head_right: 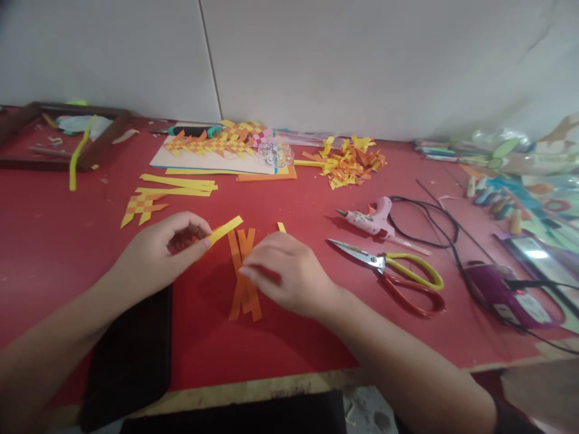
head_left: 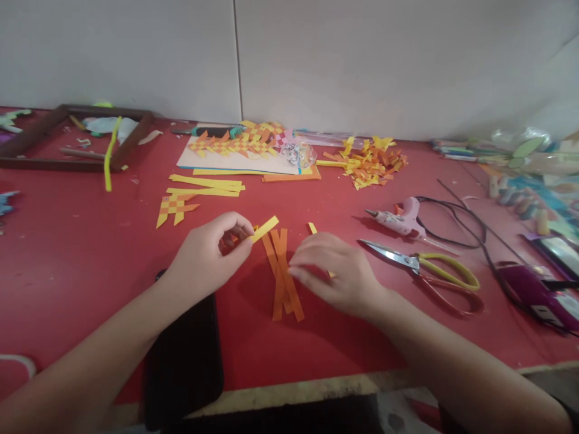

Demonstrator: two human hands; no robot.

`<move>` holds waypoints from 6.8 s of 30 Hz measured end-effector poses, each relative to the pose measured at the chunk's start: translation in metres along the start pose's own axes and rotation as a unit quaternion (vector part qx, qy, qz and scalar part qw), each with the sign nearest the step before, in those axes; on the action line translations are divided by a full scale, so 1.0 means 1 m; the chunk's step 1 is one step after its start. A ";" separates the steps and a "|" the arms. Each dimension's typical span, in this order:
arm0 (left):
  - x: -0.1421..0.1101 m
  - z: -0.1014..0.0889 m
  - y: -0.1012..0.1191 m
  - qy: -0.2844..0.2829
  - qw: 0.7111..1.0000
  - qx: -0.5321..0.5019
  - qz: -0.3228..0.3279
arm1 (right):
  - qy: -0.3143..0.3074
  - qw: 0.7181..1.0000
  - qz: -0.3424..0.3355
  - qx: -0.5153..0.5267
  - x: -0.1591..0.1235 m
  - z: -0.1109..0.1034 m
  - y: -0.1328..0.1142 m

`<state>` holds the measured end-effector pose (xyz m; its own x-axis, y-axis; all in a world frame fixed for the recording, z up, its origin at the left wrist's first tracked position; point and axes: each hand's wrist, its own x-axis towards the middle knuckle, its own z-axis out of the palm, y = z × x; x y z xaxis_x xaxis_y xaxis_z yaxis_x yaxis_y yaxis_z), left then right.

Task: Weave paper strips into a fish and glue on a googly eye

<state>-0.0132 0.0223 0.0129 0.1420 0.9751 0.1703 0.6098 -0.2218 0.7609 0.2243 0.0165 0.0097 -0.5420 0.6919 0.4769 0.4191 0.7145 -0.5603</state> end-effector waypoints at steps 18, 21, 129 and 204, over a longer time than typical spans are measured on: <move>-0.005 0.003 0.004 -0.053 0.940 0.328 0.083 | -0.020 0.986 0.053 -0.155 -0.002 -0.022 0.032; -0.005 0.002 0.000 -0.032 0.938 0.335 0.084 | -0.082 0.975 0.087 -0.185 -0.002 -0.035 0.046; 0.001 -0.002 -0.001 0.026 0.984 0.172 0.029 | -0.111 0.976 0.097 -0.163 -0.003 -0.023 0.037; -0.014 0.023 0.016 0.010 0.936 -0.340 -0.092 | 0.124 0.902 0.292 0.292 0.002 -0.008 -0.001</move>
<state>0.0125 0.0051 0.0085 0.0648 0.9979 0.0046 -0.0162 -0.0035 0.9999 0.2287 0.0174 0.0169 -0.1433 0.9864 0.0811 0.0860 0.0940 -0.9918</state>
